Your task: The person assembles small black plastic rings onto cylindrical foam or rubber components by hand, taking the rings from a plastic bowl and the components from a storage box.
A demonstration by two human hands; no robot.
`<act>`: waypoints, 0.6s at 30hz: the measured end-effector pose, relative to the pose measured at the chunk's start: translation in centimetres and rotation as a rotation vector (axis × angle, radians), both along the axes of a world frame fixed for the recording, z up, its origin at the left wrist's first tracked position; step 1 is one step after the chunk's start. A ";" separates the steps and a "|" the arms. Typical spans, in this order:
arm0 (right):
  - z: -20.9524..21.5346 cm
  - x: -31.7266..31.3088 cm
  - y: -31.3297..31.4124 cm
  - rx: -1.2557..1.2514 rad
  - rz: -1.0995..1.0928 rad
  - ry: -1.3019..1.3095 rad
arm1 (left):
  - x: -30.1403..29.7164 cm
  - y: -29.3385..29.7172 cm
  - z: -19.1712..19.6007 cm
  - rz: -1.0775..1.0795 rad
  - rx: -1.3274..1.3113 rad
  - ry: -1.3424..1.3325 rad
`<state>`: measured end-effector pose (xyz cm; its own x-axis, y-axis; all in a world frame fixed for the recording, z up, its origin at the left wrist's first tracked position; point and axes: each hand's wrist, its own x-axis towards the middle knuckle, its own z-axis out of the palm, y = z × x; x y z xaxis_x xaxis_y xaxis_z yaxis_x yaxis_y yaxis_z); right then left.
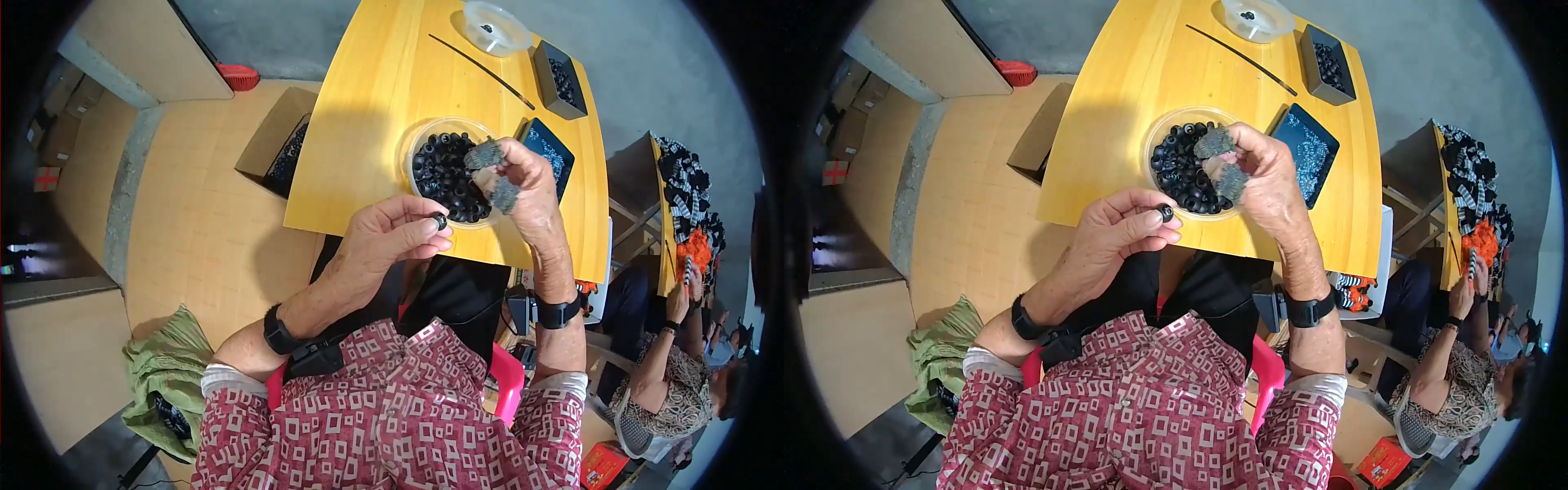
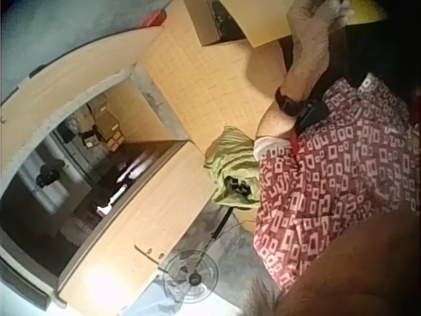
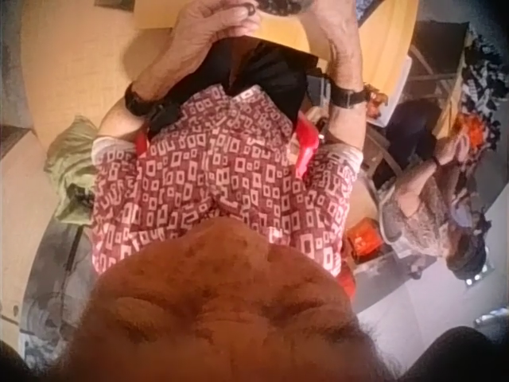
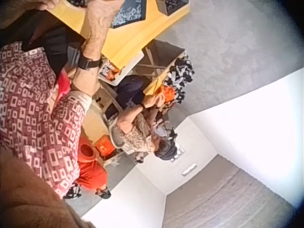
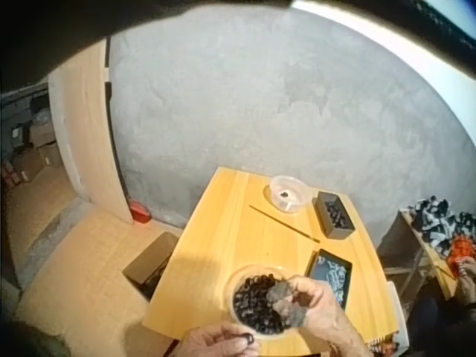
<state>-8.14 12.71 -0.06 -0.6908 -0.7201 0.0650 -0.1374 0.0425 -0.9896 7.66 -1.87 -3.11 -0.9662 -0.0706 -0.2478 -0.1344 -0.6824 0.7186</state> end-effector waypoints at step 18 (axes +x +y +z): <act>1.9 5.3 4.6 -0.166 -0.051 -0.016 | -0.3 2.0 1.5 -0.074 -0.016 0.113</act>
<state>-2.88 17.28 1.88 -0.7279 -0.6646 0.1689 -0.1233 -0.1155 -0.9856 7.38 0.14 -1.58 -0.9906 -0.0008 -0.1368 -0.1021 -0.6616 0.7428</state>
